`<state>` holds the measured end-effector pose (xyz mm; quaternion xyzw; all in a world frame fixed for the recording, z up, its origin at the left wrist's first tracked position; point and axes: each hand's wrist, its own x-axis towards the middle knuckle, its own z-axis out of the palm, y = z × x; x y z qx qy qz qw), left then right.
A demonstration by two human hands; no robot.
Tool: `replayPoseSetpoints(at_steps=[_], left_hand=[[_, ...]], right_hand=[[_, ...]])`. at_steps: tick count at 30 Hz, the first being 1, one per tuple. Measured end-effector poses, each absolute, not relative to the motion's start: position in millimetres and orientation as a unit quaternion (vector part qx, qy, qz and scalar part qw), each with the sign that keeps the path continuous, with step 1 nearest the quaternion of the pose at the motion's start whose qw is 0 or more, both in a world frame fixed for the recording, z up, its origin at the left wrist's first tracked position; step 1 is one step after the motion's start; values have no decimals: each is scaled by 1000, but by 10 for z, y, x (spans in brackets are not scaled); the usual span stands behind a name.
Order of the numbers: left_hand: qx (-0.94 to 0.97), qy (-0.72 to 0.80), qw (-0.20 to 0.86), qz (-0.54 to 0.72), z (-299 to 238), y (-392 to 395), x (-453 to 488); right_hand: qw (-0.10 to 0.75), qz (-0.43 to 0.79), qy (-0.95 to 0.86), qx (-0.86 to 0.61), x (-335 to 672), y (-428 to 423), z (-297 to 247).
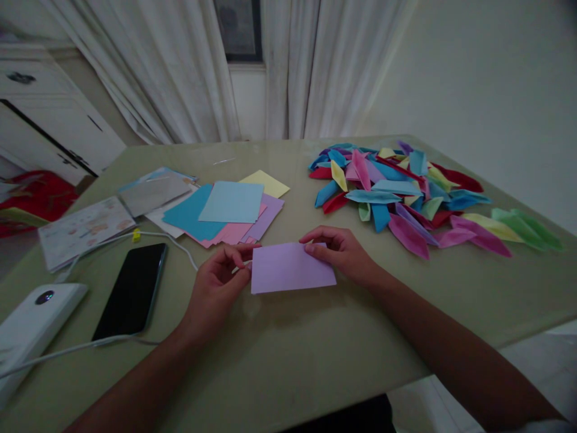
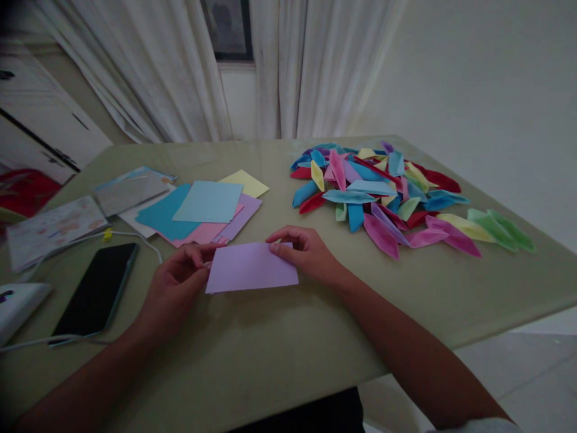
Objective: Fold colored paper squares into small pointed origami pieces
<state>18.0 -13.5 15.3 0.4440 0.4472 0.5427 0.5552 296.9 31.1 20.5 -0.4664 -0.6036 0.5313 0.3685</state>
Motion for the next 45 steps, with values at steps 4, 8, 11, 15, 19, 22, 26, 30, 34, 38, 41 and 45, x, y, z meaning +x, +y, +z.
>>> replayPoseSetpoints(at_steps=[4, 8, 11, 15, 19, 22, 26, 30, 34, 38, 41, 45], left_hand=[[463, 451, 551, 528, 202, -150, 209], [455, 447, 554, 534, 208, -144, 221], [434, 436, 566, 548, 192, -142, 217], [457, 441, 544, 549, 213, -142, 221], [496, 453, 506, 541, 227, -135, 232], [495, 455, 505, 541, 197, -142, 234], [495, 455, 517, 530, 162, -158, 228], [493, 453, 519, 531, 135, -139, 194], [473, 470, 530, 524, 105, -105, 170], [457, 486, 538, 515, 91, -88, 170], [466, 496, 534, 501, 77, -80, 162], [537, 513, 480, 466, 49, -52, 117]], right_hand=[[360, 527, -611, -468, 2974, 313, 185], [359, 529, -611, -466, 2979, 318, 175], [360, 545, -602, -459, 2970, 314, 172], [355, 545, -604, -461, 2965, 308, 166], [349, 524, -620, -468, 2978, 308, 175], [348, 511, -628, -472, 2967, 301, 199], [400, 490, -621, -463, 2941, 290, 188], [454, 431, -661, -415, 3009, 282, 182], [359, 215, -843, -337, 3144, 241, 285], [298, 40, -897, -323, 3191, 218, 335], [249, 3, -921, -299, 3158, 255, 284], [201, 94, -937, -272, 3077, 300, 214]])
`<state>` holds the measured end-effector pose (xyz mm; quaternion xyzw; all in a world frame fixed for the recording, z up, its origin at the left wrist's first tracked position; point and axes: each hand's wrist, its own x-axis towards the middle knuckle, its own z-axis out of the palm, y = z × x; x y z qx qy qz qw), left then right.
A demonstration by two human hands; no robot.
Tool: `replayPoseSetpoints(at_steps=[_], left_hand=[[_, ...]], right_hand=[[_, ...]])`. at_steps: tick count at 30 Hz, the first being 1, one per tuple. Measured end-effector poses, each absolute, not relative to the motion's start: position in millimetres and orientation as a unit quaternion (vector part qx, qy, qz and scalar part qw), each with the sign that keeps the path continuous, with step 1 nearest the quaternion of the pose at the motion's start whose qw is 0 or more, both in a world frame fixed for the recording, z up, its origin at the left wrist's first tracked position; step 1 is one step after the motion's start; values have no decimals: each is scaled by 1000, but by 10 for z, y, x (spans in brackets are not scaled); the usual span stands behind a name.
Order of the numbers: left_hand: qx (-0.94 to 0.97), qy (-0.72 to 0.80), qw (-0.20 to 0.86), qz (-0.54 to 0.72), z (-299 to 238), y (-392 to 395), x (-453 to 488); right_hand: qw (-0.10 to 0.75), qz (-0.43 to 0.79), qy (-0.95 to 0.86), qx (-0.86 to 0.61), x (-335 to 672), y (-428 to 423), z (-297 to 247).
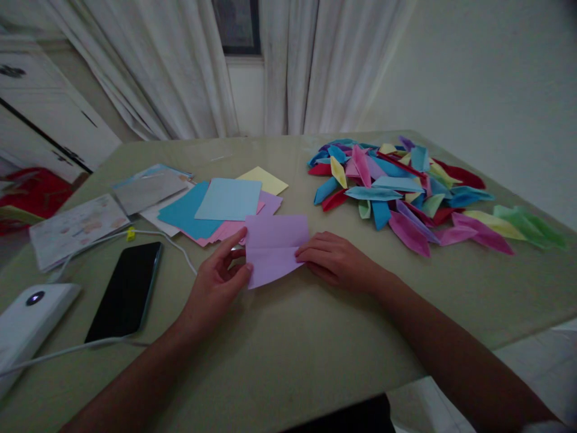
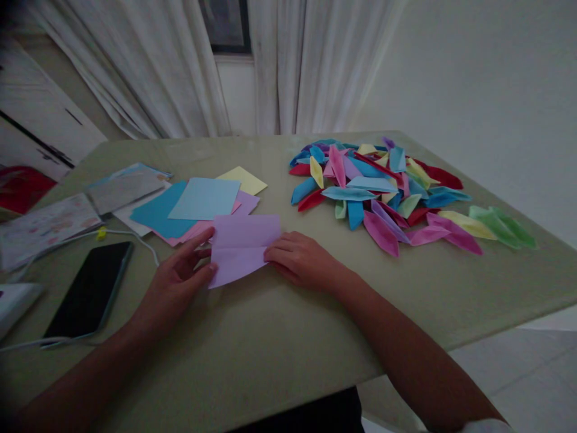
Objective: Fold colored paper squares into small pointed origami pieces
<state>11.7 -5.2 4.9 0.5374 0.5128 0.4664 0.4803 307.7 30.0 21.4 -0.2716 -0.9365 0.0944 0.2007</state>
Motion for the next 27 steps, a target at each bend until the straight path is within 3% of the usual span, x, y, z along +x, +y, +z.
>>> replayPoseSetpoints(at_steps=[5, 11, 22, 27], left_hand=[[743, 473, 230, 414, 54, -57, 54], [819, 437, 230, 292, 4, -97, 70], [835, 446, 175, 271, -24, -97, 81], [860, 423, 95, 267, -33, -103, 121]], right_hand=[[167, 184, -917, -312, 3023, 278, 247], [171, 204, -903, -338, 3017, 275, 249], [193, 229, -850, -433, 2989, 277, 234], [162, 197, -848, -464, 2975, 266, 224]])
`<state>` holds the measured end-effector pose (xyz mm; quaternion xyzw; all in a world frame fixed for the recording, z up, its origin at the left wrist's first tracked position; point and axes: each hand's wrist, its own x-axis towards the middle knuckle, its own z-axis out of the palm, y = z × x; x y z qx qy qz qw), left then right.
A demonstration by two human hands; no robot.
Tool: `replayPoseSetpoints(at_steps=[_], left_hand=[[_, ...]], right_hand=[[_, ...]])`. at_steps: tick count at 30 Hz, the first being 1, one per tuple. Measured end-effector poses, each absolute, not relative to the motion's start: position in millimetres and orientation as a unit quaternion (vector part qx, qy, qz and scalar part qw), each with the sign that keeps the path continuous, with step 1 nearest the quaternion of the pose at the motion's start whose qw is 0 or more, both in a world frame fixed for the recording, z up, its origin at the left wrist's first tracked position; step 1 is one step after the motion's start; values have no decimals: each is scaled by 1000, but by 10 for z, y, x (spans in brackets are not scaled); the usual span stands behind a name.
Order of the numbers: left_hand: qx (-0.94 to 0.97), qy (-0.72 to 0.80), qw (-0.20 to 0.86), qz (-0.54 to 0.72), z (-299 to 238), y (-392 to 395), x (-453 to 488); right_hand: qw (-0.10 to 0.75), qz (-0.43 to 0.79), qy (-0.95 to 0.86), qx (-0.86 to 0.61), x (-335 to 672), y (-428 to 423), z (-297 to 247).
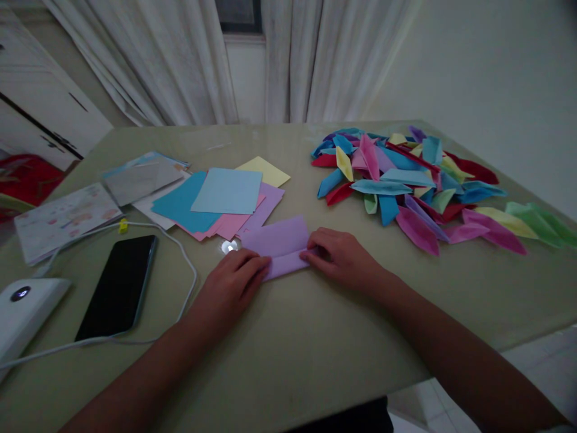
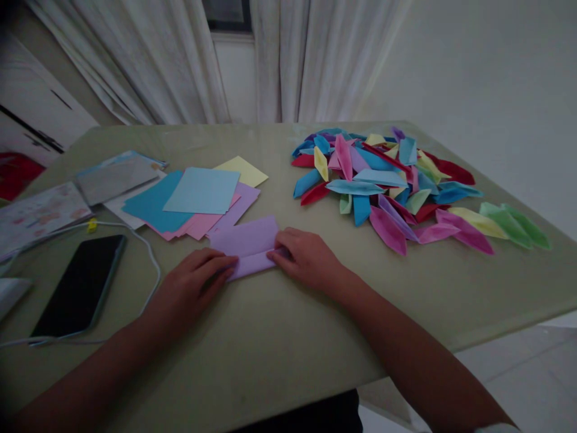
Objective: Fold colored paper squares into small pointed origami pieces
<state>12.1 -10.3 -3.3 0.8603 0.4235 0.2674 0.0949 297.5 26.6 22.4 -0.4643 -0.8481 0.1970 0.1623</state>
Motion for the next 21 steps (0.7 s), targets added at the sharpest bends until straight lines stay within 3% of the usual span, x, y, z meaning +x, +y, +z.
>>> replayPoseSetpoints(at_steps=[8, 12, 21], left_hand=[[891, 393, -28, 225, -55, -137, 96], [900, 387, -36, 197, -45, -168, 70], [904, 386, -40, 180, -9, -272, 112]], right_hand=[[152, 227, -810, -518, 2962, 280, 272], [155, 280, -791, -522, 3037, 318, 306], [151, 258, -792, -531, 3061, 319, 331]])
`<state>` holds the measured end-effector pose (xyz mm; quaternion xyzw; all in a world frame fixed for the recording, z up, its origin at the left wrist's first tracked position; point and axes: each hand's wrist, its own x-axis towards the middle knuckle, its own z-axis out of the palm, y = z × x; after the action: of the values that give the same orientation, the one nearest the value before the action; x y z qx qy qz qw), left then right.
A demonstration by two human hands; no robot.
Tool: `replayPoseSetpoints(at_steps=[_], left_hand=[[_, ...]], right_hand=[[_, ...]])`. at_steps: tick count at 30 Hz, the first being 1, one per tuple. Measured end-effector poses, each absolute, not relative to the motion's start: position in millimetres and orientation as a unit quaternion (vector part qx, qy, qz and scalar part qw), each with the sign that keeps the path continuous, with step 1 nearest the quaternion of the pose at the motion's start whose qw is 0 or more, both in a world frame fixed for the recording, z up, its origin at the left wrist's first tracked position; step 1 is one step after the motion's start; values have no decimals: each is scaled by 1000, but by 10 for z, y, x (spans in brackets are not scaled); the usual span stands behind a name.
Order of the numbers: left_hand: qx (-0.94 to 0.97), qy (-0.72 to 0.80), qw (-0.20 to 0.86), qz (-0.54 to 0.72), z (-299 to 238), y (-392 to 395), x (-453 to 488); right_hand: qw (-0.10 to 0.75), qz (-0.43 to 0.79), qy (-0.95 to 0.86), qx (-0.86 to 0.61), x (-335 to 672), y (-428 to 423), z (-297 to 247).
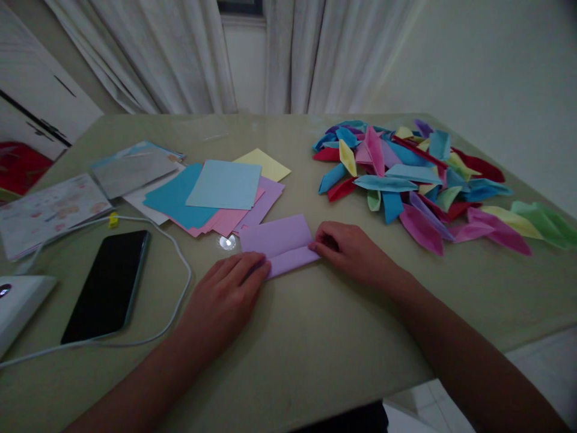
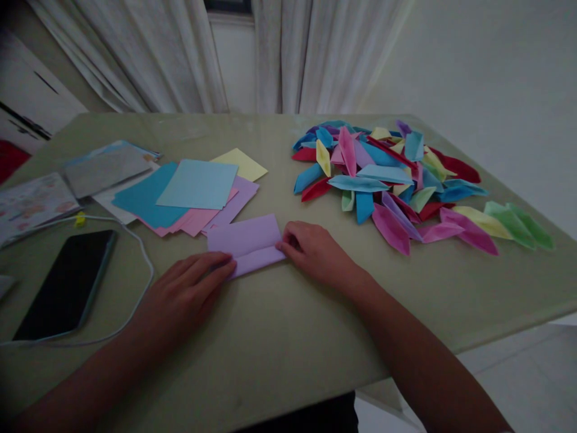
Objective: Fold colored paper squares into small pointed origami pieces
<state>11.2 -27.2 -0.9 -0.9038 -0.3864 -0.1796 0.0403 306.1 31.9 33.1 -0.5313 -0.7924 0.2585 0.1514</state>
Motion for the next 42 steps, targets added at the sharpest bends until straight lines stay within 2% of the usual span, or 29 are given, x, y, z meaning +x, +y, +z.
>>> replayPoseSetpoints(at_steps=[7, 11, 20, 32, 36, 39, 42], left_hand=[[-904, -388, 20, -179, -33, -271, 91], [-900, -397, 16, -180, -24, -294, 101], [-899, -393, 27, -190, -45, -292, 97], [-904, -400, -2, -150, -10, -318, 91], [-912, -386, 6, -136, -1, -309, 95], [-915, -382, 23, -127, 22, -302, 116], [-914, -382, 29, -136, 39, -299, 136]], right_hand=[[237, 408, -714, -517, 3082, 321, 259], [224, 425, -707, -520, 3086, 321, 247], [175, 322, -764, -532, 3023, 265, 299], [126, 254, -803, -524, 2987, 236, 279], [103, 137, -832, -527, 2953, 170, 348], [117, 23, -885, -451, 2872, 40, 400], [111, 20, -940, -322, 2753, -145, 379]])
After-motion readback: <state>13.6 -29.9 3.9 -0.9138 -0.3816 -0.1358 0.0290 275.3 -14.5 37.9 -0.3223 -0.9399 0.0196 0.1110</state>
